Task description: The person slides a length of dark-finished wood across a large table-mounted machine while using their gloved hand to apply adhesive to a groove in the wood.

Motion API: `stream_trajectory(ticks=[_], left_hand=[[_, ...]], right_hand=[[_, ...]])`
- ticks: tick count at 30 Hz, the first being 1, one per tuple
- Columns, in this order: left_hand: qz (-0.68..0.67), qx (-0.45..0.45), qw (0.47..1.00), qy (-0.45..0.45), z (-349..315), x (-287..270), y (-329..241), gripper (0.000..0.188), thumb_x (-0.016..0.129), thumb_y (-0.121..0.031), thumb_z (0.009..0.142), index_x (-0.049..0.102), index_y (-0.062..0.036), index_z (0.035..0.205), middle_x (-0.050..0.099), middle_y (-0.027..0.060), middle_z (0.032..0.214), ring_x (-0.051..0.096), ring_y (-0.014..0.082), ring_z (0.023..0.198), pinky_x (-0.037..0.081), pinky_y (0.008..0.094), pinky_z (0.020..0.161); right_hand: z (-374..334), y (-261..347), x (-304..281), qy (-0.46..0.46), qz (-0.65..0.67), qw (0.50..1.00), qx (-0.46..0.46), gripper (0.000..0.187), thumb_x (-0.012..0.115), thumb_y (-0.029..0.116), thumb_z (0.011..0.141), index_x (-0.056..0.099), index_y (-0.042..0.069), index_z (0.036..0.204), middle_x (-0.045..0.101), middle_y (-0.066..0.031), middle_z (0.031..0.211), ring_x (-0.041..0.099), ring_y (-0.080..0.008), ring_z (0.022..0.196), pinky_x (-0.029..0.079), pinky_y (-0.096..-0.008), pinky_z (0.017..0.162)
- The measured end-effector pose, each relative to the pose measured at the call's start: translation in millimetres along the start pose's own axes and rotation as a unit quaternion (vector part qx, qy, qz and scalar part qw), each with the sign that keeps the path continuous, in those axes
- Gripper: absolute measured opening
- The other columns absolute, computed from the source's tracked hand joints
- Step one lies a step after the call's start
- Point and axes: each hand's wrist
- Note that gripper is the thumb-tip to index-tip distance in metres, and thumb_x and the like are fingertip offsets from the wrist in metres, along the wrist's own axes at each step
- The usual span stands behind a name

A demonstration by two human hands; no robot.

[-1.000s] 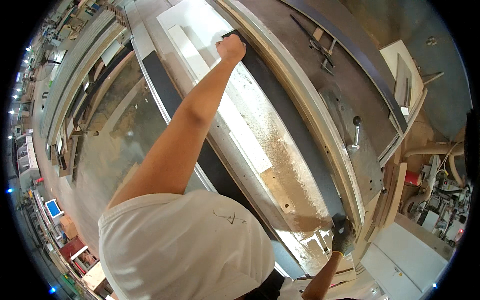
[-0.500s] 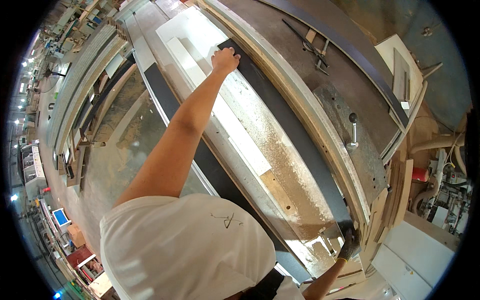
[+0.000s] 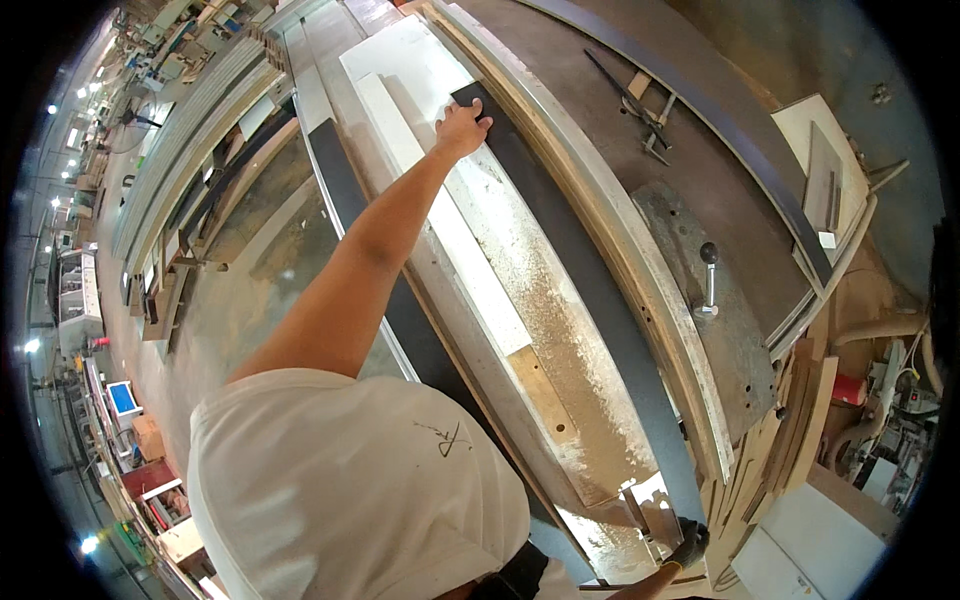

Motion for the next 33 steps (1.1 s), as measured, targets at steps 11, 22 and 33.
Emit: stream_trajectory(ticks=[11,22,33], left_hand=[[-0.029,0.018,0.999,-0.028,5.4,11.0,7.4,0.056,0.054,-0.042,0.100,0.047,-0.0183,0.150,0.041,0.0337,0.149,0.034,0.0459,0.144,0.027,0.0685,0.113],[0.004,0.002,1.000,-0.019,42.0,7.0,22.3,0.058,0.051,-0.044,0.100,0.045,-0.0204,0.153,0.038,0.0323,0.152,0.032,0.0458,0.146,0.024,0.0656,0.117],[-0.004,0.005,1.000,-0.018,86.8,-7.0,52.2,0.059,0.052,-0.044,0.100,0.044,-0.0189,0.153,0.036,0.0338,0.153,0.031,0.0482,0.145,0.022,0.0637,0.118]], right_hand=[[0.2,-11.8,13.4,-0.024,0.059,0.998,0.020,0.020,0.073,0.012,0.091,0.072,0.003,0.108,0.072,-0.0144,0.107,0.066,-0.0309,0.088,0.059,-0.0400,0.078],[3.4,9.4,35.1,-0.089,-0.139,0.986,-0.018,0.036,0.072,0.016,0.086,0.071,-0.006,0.115,0.073,-0.0195,0.111,0.068,-0.0301,0.097,0.055,-0.0412,0.089],[-20.9,45.7,82.6,-0.104,0.005,0.993,0.057,0.021,0.071,0.007,0.088,0.072,-0.002,0.108,0.072,-0.0175,0.107,0.067,-0.0295,0.089,0.058,-0.0402,0.080]])
Point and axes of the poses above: each hand's wrist, its own z-axis towards the middle knuckle, its own x-axis out of the palm, y = z × x
